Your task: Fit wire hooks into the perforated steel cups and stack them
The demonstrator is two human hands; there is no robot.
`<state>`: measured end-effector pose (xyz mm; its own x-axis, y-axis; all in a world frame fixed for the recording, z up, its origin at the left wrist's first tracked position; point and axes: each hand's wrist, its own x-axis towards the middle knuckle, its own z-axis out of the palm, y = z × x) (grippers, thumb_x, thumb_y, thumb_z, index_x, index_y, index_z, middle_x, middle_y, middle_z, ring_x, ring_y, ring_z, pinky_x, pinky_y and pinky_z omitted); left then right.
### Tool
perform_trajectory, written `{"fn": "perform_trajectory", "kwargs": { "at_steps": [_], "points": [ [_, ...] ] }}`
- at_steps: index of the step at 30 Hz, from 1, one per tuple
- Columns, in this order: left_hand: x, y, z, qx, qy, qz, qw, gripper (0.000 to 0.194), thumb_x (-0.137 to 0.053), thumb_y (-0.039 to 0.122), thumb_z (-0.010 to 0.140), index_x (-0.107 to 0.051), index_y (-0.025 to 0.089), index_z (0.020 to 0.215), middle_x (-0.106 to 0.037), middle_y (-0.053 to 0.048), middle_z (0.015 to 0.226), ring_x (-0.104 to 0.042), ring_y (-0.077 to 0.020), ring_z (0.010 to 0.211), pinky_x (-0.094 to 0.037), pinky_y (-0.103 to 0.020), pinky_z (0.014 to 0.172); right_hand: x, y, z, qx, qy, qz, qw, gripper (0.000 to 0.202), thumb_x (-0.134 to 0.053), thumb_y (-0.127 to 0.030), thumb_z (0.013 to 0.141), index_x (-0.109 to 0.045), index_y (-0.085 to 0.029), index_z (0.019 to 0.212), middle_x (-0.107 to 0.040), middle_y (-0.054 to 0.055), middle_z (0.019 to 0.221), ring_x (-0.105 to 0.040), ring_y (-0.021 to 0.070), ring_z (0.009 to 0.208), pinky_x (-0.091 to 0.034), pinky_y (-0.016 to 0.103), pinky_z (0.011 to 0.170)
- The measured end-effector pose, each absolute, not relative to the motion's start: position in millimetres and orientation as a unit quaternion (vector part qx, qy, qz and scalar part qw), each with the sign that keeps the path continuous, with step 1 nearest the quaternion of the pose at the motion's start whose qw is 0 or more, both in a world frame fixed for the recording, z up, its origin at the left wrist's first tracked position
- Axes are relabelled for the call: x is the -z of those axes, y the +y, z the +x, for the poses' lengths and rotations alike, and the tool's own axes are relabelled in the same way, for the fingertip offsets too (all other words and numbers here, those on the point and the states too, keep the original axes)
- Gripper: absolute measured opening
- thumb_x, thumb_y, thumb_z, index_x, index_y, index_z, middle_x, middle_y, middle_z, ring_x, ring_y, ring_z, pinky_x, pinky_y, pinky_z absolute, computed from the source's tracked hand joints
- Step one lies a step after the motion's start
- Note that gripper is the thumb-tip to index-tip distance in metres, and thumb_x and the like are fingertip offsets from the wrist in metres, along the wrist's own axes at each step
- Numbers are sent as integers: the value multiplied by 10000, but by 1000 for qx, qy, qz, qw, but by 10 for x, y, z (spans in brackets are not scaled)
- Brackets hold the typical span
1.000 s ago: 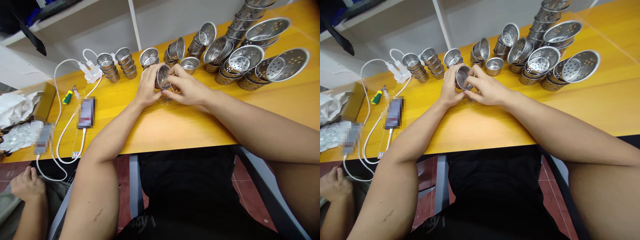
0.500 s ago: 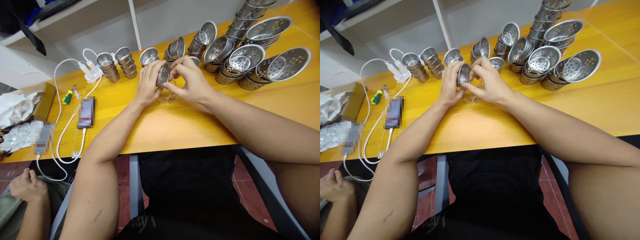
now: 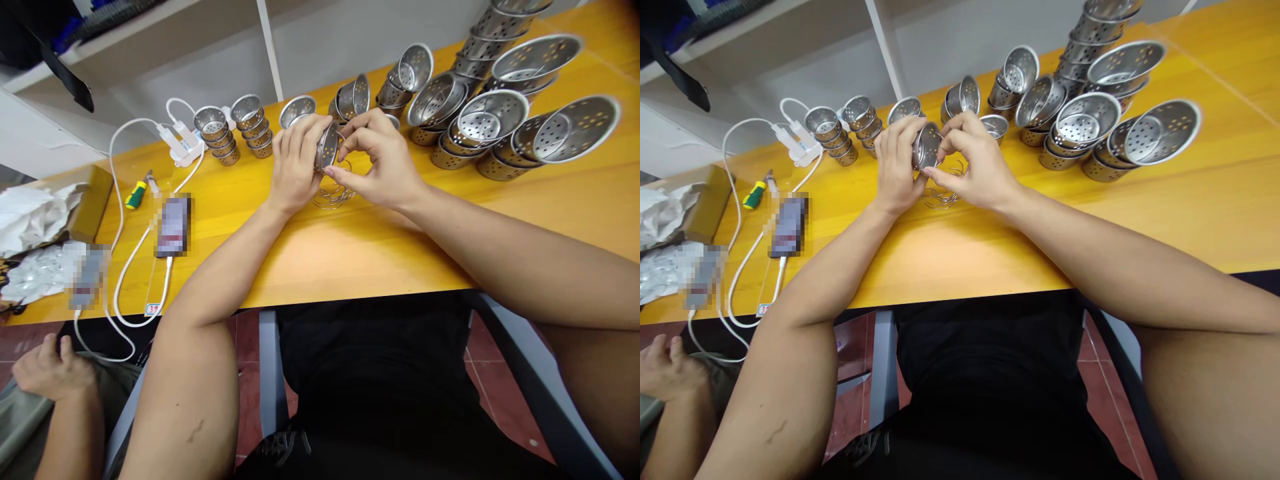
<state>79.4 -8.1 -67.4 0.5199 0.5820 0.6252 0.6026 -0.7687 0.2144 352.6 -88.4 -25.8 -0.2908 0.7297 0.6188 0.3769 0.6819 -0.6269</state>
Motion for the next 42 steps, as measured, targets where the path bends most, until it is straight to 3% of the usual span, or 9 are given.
{"fn": "perform_trajectory", "kwargs": {
  "at_steps": [5,16,25,30,32,34,37,39,42],
  "points": [
    [593,-161,801,333,-364,-870,16,942,-414,964,1223,-483,402,1976,-593,-147,2051,-525,-451,1960,-367,-709,1634,177,-919,3562,-191,-789,-366,454,540,-978,-916,1037,-928,-467,1333,-832,134,1598,-666,586,1662,-502,915,1484],
    [561,-164,834,389,-346,-853,-31,862,-606,911,1183,-626,414,1886,-686,-124,1985,-569,-448,1913,-313,-716,1675,137,-824,3644,-179,-818,-349,422,955,-823,-1167,913,-837,-633,1704,-853,97,1626,-696,639,1612,-589,989,1371],
    [491,-122,781,381,-349,-855,-38,785,-589,784,1218,-593,425,1917,-650,-107,2014,-489,-432,1972,-212,-725,1718,142,-709,3832,-222,-804,-338,436,935,-849,-1196,829,-889,-677,1606,-838,16,1727,-564,656,1735,-404,1000,1472],
    [563,-25,712,461,-409,-785,-67,1100,-797,1017,1039,-530,396,1908,-543,-196,2034,-333,-495,2041,-219,-775,1713,155,-561,3960,-232,-803,-337,433,650,-915,-1107,936,-965,-535,1241,-873,71,1627,-719,557,1536,-561,890,1370],
    [588,46,695,515,-425,-739,-92,1194,-799,1111,979,-510,405,1897,-548,-195,2010,-297,-468,2062,-229,-726,1725,233,-525,3946,-217,-834,-322,391,679,-922,-1105,951,-938,-445,1113,-893,107,1554,-774,527,1458,-599,842,1344],
    [621,142,674,551,-419,-712,-121,1222,-727,1184,961,-497,435,1898,-602,-163,1969,-347,-412,2055,-259,-641,1732,349,-506,3910,-213,-862,-301,349,784,-872,-1148,960,-917,-373,1070,-892,135,1514,-813,513,1420,-622,820,1338],
    [716,316,629,546,-392,-723,-162,1204,-535,1232,999,-469,463,1924,-737,-128,1852,-594,-350,1920,-444,-558,1654,523,-497,3857,-208,-881,-283,318,845,-797,-1165,1005,-921,-338,1120,-855,155,1544,-826,517,1450,-632,827,1361],
    [799,417,600,535,-388,-733,-159,1182,-410,1218,1049,-454,443,1941,-817,-131,1729,-762,-333,1752,-570,-541,1549,601,-485,3839,-199,-880,-288,322,782,-834,-1100,1037,-928,-355,1255,-834,158,1586,-814,529,1489,-621,847,1387],
    [884,479,593,552,-398,-720,-135,1189,-428,1212,1058,-428,428,1951,-866,-142,1614,-849,-344,1605,-621,-556,1481,663,-440,3827,-194,-858,-314,358,805,-918,-983,1049,-858,-389,1588,-801,169,1697,-791,554,1537,-609,869,1414]
  ]
}}
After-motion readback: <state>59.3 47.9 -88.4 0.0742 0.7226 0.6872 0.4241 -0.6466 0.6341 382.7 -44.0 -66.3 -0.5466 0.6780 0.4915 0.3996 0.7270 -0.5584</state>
